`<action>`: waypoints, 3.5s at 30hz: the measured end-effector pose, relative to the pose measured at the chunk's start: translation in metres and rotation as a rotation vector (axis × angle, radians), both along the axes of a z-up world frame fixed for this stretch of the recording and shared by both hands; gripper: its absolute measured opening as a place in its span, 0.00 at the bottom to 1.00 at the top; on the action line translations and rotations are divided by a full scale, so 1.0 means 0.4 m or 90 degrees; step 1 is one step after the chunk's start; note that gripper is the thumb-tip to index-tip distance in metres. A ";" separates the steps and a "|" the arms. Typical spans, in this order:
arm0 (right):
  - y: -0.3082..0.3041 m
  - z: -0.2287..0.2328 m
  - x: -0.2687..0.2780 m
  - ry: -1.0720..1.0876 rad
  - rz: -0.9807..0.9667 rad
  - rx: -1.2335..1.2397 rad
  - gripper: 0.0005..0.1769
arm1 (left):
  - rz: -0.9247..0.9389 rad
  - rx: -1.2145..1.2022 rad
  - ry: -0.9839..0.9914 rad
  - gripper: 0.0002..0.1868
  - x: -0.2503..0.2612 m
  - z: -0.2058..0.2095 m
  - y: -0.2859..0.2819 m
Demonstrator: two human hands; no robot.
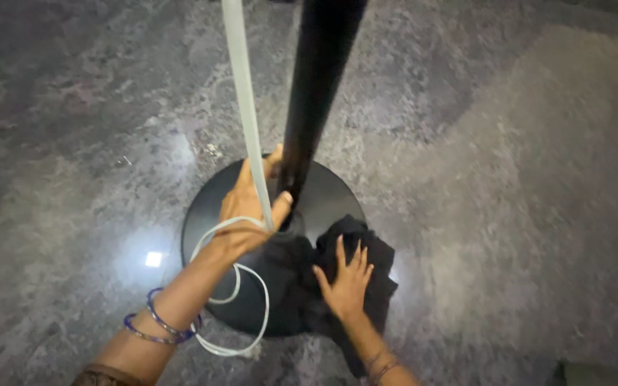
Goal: The person wipes a standing electric fan with a black cloth, cleaning the front grill, blades, rear motor housing, and the base. The person then wraps the power cord around the fan's neck and moves the fan to a corner.
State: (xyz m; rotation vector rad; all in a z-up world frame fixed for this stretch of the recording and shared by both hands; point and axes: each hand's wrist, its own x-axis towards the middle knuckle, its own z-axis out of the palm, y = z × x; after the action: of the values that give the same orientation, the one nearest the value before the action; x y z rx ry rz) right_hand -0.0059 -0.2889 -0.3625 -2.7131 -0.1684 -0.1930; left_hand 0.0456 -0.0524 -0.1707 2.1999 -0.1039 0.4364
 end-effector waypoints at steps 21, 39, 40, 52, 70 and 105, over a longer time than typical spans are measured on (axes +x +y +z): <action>-0.029 -0.074 0.118 -0.066 0.176 0.076 0.40 | -0.031 0.211 0.322 0.36 0.003 -0.077 0.047; 0.422 -0.012 0.029 -0.009 0.556 0.010 0.44 | 0.085 0.565 0.721 0.13 -0.312 -0.061 0.486; 0.459 -0.024 0.070 -0.042 0.514 0.013 0.43 | 0.112 0.545 0.704 0.13 -0.311 -0.058 0.503; 0.411 -0.001 -0.053 0.009 0.555 0.028 0.45 | 0.217 0.553 0.352 0.09 -0.244 -0.116 0.468; 0.080 -0.273 0.334 -0.163 0.024 -0.050 0.34 | 0.068 0.520 0.362 0.09 -0.187 -0.085 0.373; 0.313 0.128 0.164 -0.013 -0.048 0.552 0.41 | -0.006 0.520 0.203 0.08 -0.141 -0.049 0.250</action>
State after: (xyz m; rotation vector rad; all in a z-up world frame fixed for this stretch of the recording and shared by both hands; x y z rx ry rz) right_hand 0.0596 -0.1639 -0.3114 -1.8552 0.0173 -0.2449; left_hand -0.0106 0.0477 -0.1905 3.0377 -0.1348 0.0102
